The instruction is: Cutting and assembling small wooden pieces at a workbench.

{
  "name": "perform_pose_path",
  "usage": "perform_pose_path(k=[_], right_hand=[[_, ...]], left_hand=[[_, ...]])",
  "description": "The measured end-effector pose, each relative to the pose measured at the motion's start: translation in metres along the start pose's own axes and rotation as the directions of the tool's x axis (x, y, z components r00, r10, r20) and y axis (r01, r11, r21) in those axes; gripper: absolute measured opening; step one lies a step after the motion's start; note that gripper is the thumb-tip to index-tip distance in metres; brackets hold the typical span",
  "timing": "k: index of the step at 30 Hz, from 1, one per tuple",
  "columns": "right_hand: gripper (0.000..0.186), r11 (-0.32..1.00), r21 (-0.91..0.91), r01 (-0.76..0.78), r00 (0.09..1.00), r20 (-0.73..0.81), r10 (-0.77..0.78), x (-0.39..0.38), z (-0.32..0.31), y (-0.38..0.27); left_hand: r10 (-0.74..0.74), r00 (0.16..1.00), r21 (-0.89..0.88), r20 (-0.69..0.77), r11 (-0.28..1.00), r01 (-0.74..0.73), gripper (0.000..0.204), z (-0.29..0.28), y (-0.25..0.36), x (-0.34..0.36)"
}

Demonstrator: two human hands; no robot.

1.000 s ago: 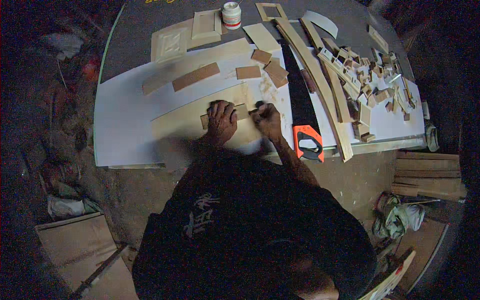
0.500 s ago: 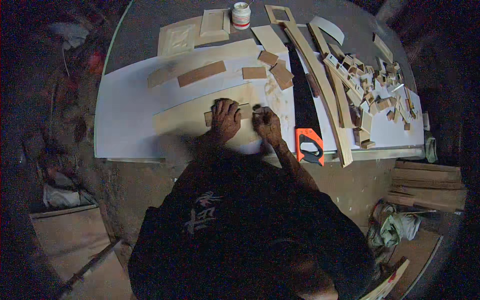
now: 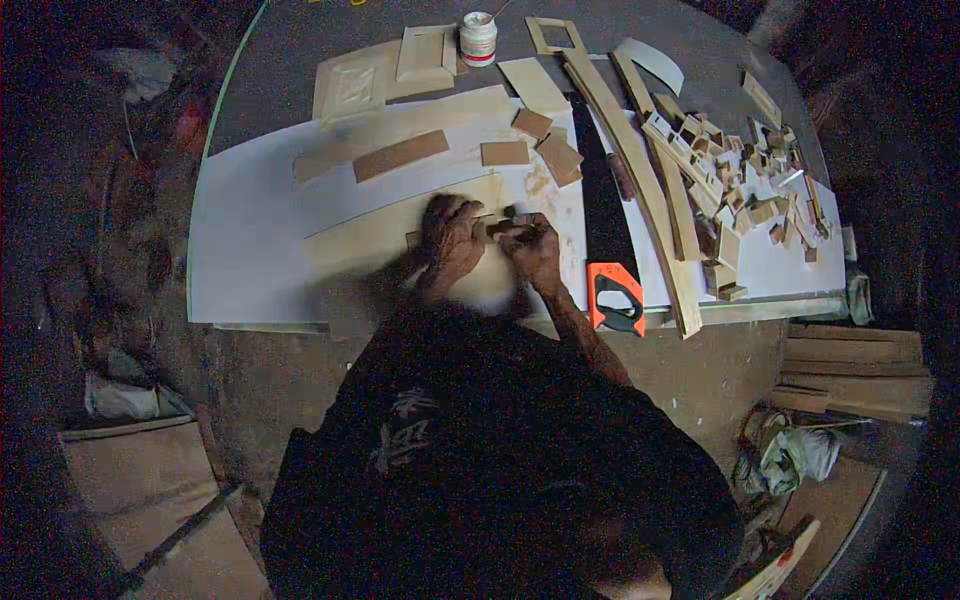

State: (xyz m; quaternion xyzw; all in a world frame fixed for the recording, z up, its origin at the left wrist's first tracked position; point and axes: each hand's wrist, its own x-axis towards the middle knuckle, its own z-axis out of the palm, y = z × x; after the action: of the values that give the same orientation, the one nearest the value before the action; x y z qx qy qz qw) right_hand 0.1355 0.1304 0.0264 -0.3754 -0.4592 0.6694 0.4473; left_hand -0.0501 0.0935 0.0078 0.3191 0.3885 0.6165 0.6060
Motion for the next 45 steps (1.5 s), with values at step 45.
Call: perform_pose_path(k=[45], right_hand=[[0.034,0.453,-0.775,0.442,0.885,0.294,-0.361,0.009,0.014,-0.021]], left_hand=[[0.427,0.861,0.948,0.276,-0.268,-0.171,0.047,0.039,0.052,-0.039]])
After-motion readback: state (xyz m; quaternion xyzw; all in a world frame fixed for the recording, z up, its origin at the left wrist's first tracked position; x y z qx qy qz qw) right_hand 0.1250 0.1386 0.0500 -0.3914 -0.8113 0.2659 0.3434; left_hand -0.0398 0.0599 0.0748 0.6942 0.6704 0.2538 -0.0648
